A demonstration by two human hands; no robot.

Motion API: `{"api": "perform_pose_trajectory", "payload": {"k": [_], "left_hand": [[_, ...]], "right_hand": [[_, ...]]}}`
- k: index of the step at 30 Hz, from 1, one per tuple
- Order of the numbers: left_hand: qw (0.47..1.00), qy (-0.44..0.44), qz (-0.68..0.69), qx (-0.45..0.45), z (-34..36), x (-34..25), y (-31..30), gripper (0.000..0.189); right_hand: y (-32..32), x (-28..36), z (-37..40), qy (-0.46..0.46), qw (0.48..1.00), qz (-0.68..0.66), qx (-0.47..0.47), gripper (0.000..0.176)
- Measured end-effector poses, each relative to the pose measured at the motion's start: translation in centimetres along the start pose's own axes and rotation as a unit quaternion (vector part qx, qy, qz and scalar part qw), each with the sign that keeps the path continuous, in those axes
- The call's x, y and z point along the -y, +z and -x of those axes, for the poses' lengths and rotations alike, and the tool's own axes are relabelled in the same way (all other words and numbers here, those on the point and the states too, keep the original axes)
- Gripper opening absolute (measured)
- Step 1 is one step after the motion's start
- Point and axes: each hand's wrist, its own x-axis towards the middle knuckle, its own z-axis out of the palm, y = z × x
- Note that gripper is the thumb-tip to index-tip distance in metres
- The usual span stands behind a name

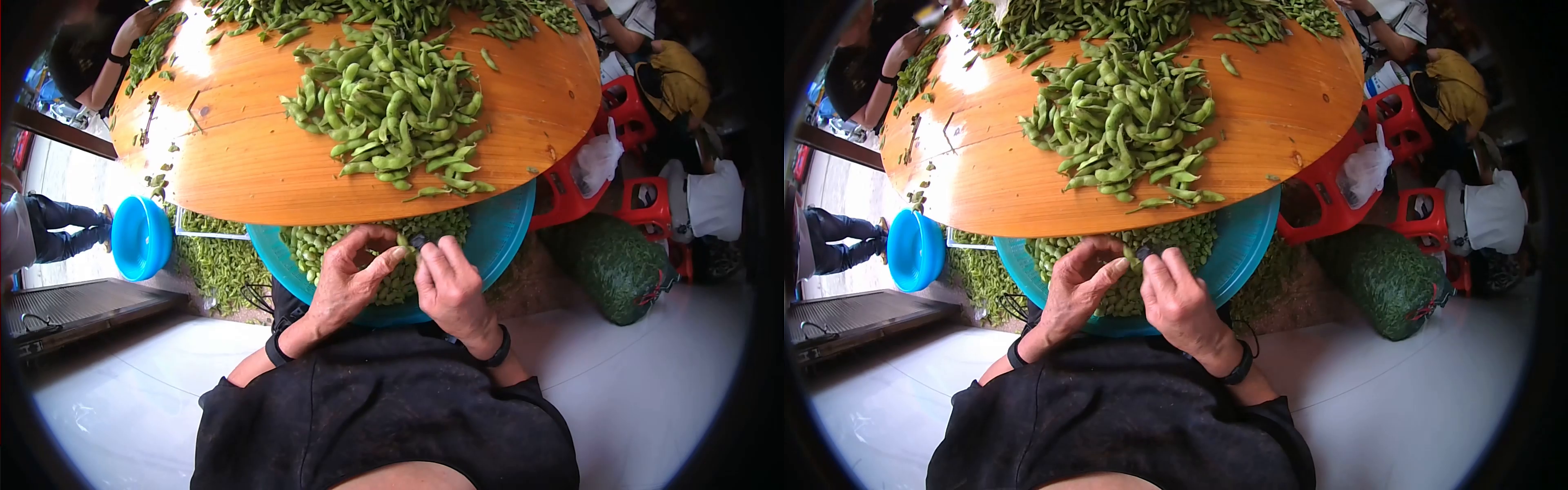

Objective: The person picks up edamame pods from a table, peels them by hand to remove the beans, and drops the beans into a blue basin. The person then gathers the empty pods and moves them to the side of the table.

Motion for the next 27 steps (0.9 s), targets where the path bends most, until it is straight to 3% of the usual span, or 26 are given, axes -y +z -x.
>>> {"api": "perform_pose_trajectory", "payload": {"k": [4, 6, 7, 8, 11, 14, 16, 18, 22, 24, 27], "left_hand": [[0.999, -0.002, 0.051, 0.019, -0.2, 0.5, 0.0, 0.019], [0.969, -0.047, 0.239, 0.041, -0.4, 0.6, 0.0, 0.018], [0.944, -0.088, 0.314, 0.055, -0.5, 0.7, -0.3, 0.019], [0.944, -0.087, 0.314, 0.055, -0.6, 0.7, -0.5, 0.019], [0.931, -0.120, 0.334, 0.083, -0.8, 0.5, -0.5, 0.021], [0.935, -0.115, 0.315, 0.114, -0.6, 0.4, -0.3, 0.021], [0.973, -0.076, 0.203, 0.085, -0.5, 0.1, -0.2, 0.016], [0.978, -0.066, 0.179, 0.084, -0.4, 0.3, -0.3, 0.014], [0.993, -0.044, 0.080, 0.080, -0.1, 1.0, -0.2, 0.011], [0.997, -0.021, 0.041, 0.064, 0.1, 0.8, 0.2, 0.009], [0.998, 0.027, -0.037, 0.051, 0.2, 1.0, 0.3, 0.009]], "right_hand": [[0.0, -0.7, -0.4, -0.064, 0.998, 0.021, 0.014, 0.024], [-0.5, -0.8, -1.0, -0.006, 0.999, -0.009, -0.042, 0.023], [-0.9, -0.5, -0.8, 0.089, 0.995, -0.047, -0.026, 0.025], [-1.0, -0.7, -0.9, 0.089, 0.995, -0.047, -0.026, 0.025], [-0.9, -1.0, -1.3, 0.145, 0.959, -0.237, 0.051, 0.027], [-0.9, -1.2, -1.0, 0.169, 0.951, -0.248, 0.071, 0.026], [-1.0, -1.0, -1.0, 0.208, 0.934, -0.283, 0.072, 0.025], [-1.2, -0.9, -1.2, 0.140, 0.961, -0.228, 0.066, 0.023], [-0.9, -1.0, -0.6, 0.179, 0.953, -0.235, 0.064, 0.022], [-0.8, -1.0, -0.7, 0.125, 0.973, -0.189, 0.042, 0.021], [-0.8, -0.8, -0.5, 0.123, 0.968, -0.210, 0.056, 0.022]]}}
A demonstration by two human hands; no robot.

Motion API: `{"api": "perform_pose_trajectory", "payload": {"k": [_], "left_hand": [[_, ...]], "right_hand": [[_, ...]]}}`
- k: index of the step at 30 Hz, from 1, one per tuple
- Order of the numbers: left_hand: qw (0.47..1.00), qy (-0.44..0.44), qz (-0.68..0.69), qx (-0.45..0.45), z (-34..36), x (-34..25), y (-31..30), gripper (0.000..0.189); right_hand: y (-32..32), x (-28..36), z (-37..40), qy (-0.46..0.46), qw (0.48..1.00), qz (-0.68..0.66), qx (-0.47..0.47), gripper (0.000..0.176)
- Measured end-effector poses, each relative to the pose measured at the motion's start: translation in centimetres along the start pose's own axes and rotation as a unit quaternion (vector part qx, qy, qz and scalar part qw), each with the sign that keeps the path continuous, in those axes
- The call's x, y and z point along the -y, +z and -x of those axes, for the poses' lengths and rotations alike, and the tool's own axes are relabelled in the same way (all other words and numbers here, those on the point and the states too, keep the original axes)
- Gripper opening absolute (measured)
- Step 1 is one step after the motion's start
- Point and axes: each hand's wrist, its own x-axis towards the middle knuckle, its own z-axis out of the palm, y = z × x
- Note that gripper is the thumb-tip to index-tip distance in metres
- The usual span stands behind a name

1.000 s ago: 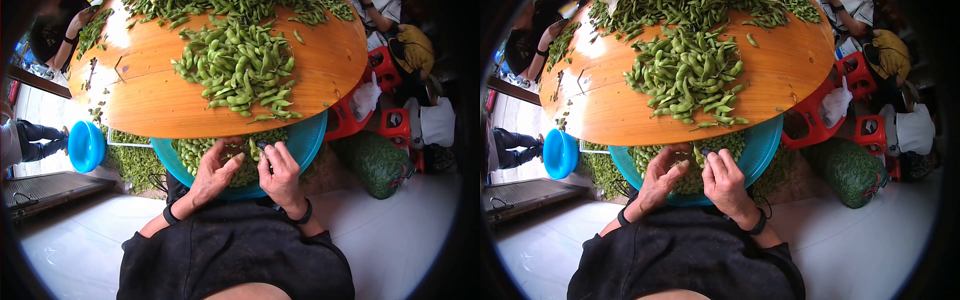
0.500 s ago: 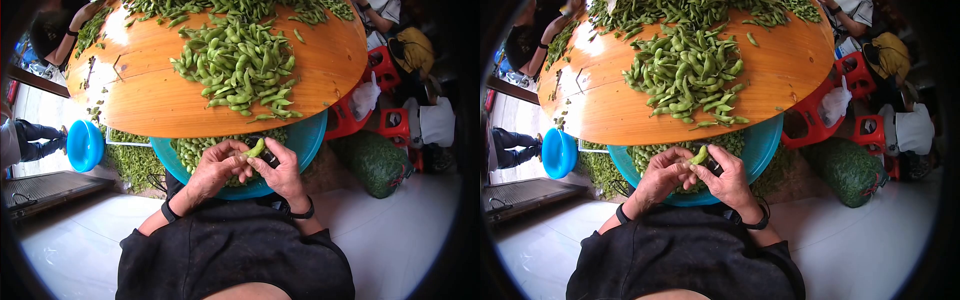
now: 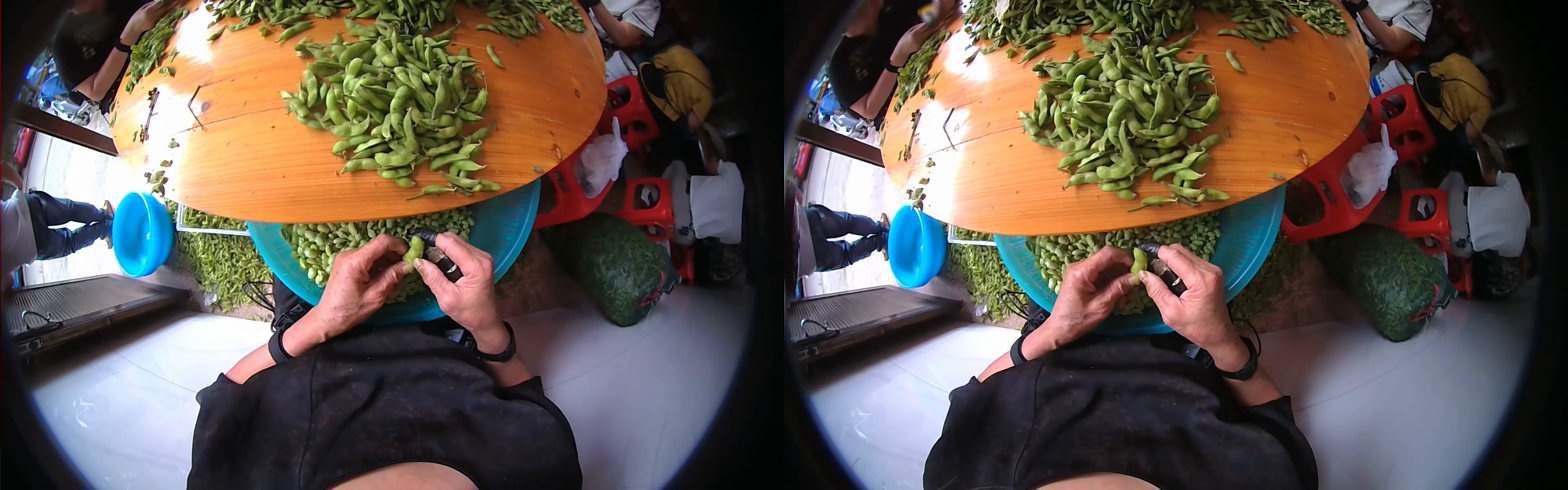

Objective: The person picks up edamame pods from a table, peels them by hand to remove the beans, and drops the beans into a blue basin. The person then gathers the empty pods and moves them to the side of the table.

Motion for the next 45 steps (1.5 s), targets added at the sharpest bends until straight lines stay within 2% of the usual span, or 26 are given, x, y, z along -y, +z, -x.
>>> {"api": "perform_pose_trajectory", "payload": {"k": [1, 3, 5, 7, 9, 10, 13, 14, 15, 17, 19, 21, 23, 25, 26, 28, 29, 30, 31, 33, 34, 38, 39, 40, 43, 45], "left_hand": [[0.999, 0.024, -0.039, 0.004, 0.0, 0.1, 0.0, 0.011], [0.999, 0.021, -0.040, 0.008, 0.1, -0.1, -0.1, 0.013], [0.988, 0.094, -0.124, 0.026, 0.1, -0.5, -0.3, 0.013], [0.986, 0.101, -0.126, 0.039, 0.3, -0.6, -0.5, 0.012], [0.984, 0.108, -0.130, 0.052, 0.5, -0.7, -0.5, 0.012], [0.988, 0.080, -0.117, 0.057, 0.6, -0.7, -0.5, 0.011], [0.991, 0.037, -0.107, 0.065, 0.7, -1.0, -0.6, 0.011], [0.985, 0.096, -0.136, 0.046, 0.6, -0.8, -0.5, 0.011], [0.974, 0.155, -0.165, 0.027, 0.6, -0.6, -0.4, 0.011], [0.965, 0.188, -0.183, 0.004, 0.7, -0.4, 0.1, 0.013], [0.954, 0.219, -0.203, -0.022, 0.8, -0.4, 0.4, 0.014], [0.961, 0.192, -0.192, -0.057, 0.8, -0.4, 0.4, 0.016], [0.957, 0.204, -0.191, -0.082, 0.5, 0.1, 0.3, 0.014], [0.961, 0.144, -0.230, -0.061, 0.4, 0.0, 0.0, 0.012], [0.961, 0.144, -0.229, -0.061, 0.4, 0.0, 0.0, 0.012], [0.977, 0.066, -0.200, -0.030, 0.5, -0.1, -0.2, 0.010], [0.977, 0.065, -0.200, -0.030, 0.5, -0.1, -0.1, 0.010], [0.990, 0.040, -0.136, -0.021, 0.4, 0.0, -0.1, 0.011], [0.997, 0.014, -0.072, -0.013, 0.3, -0.1, -0.1, 0.013], [0.998, 0.011, -0.064, -0.011, 0.3, -0.4, -0.3, 0.014], [0.998, 0.008, -0.056, -0.009, 0.3, -0.5, -0.4, 0.015], [0.999, -0.019, -0.037, 0.003, 0.0, -0.2, -0.9, 0.017], [0.997, -0.059, 0.051, 0.014, 0.0, -0.4, -1.0, 0.019], [0.985, -0.098, 0.139, 0.025, 0.0, -0.5, -1.0, 0.021], [0.972, -0.143, 0.184, 0.020, 0.0, -0.7, -1.0, 0.022], [0.962, -0.162, 0.222, 0.009, -0.1, -0.6, -0.8, 0.022]], "right_hand": [[-0.1, 0.0, 0.1, 0.000, 1.000, 0.000, 0.000, 0.022], [-0.3, -0.1, 0.4, 0.101, 0.991, -0.078, 0.034, 0.024], [-0.3, 0.0, 0.4, 0.118, 0.988, -0.092, 0.033, 0.025], [-0.5, 0.3, 0.5, 0.134, 0.985, -0.104, 0.028, 0.025], [-0.6, 0.9, 0.7, 0.181, 0.968, -0.159, 0.073, 0.023], [-0.2, 0.7, 1.0, 0.143, 0.976, -0.154, 0.061, 0.022], [0.6, 0.2, 1.3, 0.118, 0.977, -0.174, 0.036, 0.021], [0.6, 0.6, 1.2, 0.166, 0.954, -0.246, 0.041, 0.018], [0.4, 0.7, 1.1, 0.166, 0.954, -0.246, 0.041, 0.018], [0.2, 0.6, 0.8, 0.275, 0.882, -0.377, 0.071, 0.014], [0.4, 0.5, 0.5, 0.270, 0.883, -0.379, 0.064, 0.013], [0.6, 0.4, 0.4, 0.264, 0.884, -0.381, 0.055, 0.013], [0.7, 0.3, 0.6, 0.187, 0.956, -0.227, 0.017, 0.013], [0.8, 0.0, 0.7, 0.180, 0.956, -0.232, 0.009, 0.012], [1.0, 0.0, 0.6, 0.159, 0.960, -0.230, 0.003, 0.012], [1.4, 0.1, 0.5, 0.139, 0.963, -0.229, -0.003, 0.011], [1.5, 0.2, 0.3, 0.116, 0.972, -0.202, -0.006, 0.011], [1.6, 0.3, 0.2, 0.092, 0.980, -0.174, -0.009, 0.011], [1.7, 0.3, 0.2, 0.093, 0.980, -0.174, -0.008, 0.011], [1.9, 0.1, 0.3, 0.156, 0.961, -0.227, 0.023, 0.011], [1.9, -0.2, 0.2, 0.155, 0.961, -0.227, 0.023, 0.011], [1.6, -0.7, -0.3, 0.215, 0.907, -0.354, 0.072, 0.015], [1.6, -0.7, -0.4, 0.227, 0.886, -0.396, 0.079, 0.016], [1.6, -0.7, -0.4, 0.226, 0.886, -0.396, 0.080, 0.016], [1.9, -0.6, -0.3, 0.231, 0.892, -0.382, 0.075, 0.018], [2.3, 0.1, -0.3, 0.193, 0.938, -0.286, 0.044, 0.016]]}}
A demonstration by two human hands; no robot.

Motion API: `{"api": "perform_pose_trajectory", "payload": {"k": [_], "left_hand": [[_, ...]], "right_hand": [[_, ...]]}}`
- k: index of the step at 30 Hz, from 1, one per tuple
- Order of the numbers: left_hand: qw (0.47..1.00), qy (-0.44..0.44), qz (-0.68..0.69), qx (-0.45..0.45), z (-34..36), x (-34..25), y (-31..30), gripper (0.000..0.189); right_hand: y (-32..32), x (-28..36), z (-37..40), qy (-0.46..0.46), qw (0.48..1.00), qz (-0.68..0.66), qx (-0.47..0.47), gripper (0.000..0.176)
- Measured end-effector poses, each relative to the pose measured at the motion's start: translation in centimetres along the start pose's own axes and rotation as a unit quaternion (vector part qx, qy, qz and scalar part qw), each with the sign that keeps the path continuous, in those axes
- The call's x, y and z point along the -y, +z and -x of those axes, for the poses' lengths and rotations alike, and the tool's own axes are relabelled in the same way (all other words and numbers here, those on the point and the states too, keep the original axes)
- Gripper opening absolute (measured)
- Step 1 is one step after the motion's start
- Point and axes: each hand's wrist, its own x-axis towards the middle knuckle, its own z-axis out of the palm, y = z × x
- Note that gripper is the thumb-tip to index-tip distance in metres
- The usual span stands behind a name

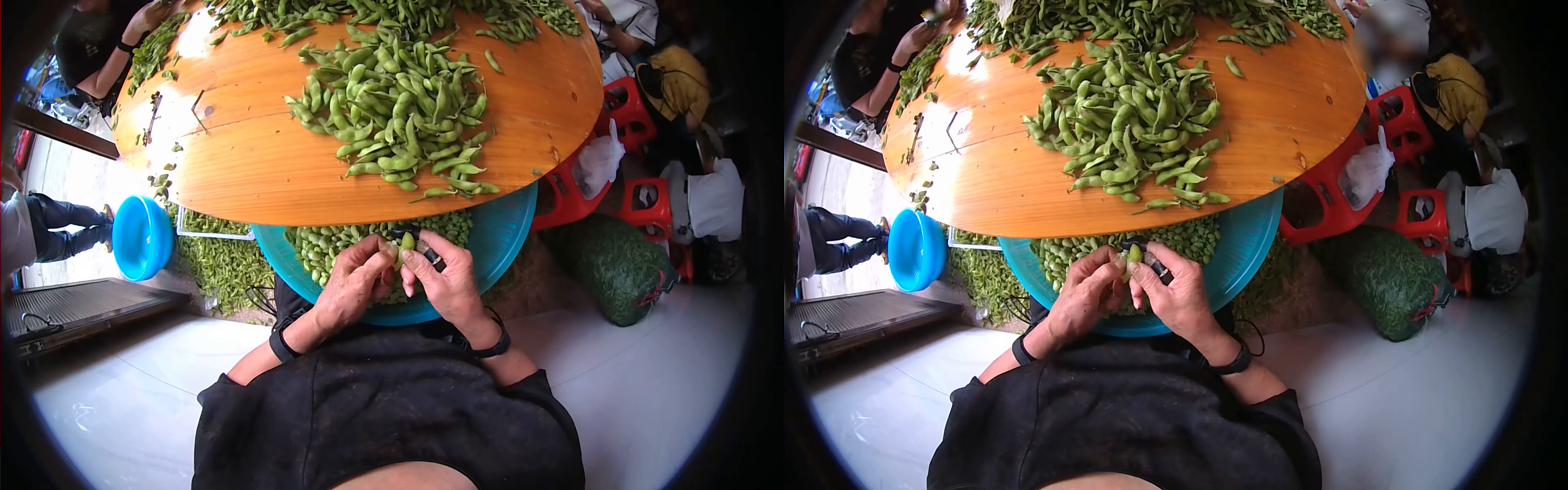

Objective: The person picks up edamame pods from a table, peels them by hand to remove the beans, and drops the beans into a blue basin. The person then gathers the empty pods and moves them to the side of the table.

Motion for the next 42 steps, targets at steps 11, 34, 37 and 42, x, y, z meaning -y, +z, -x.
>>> {"api": "perform_pose_trajectory", "payload": {"k": [11, 34, 37, 42], "left_hand": [[0.981, 0.107, -0.159, -0.023, -0.2, 0.9, -0.2, 0.024], [0.960, 0.140, -0.218, -0.105, -0.3, 2.9, 0.8, 0.028], [0.927, 0.215, -0.277, -0.130, -0.3, 3.3, 1.2, 0.029], [0.977, 0.155, -0.109, -0.099, -0.5, 2.4, 0.8, 0.023]], "right_hand": [[-0.2, 0.2, 0.2, -0.189, 0.927, 0.314, -0.073, 0.023], [0.6, -1.8, -0.8, -0.270, 0.883, 0.369, -0.108, 0.031], [1.4, -1.7, -0.4, -0.284, 0.836, 0.445, -0.149, 0.032], [0.6, -1.5, -0.5, -0.266, 0.868, 0.389, -0.157, 0.031]]}}
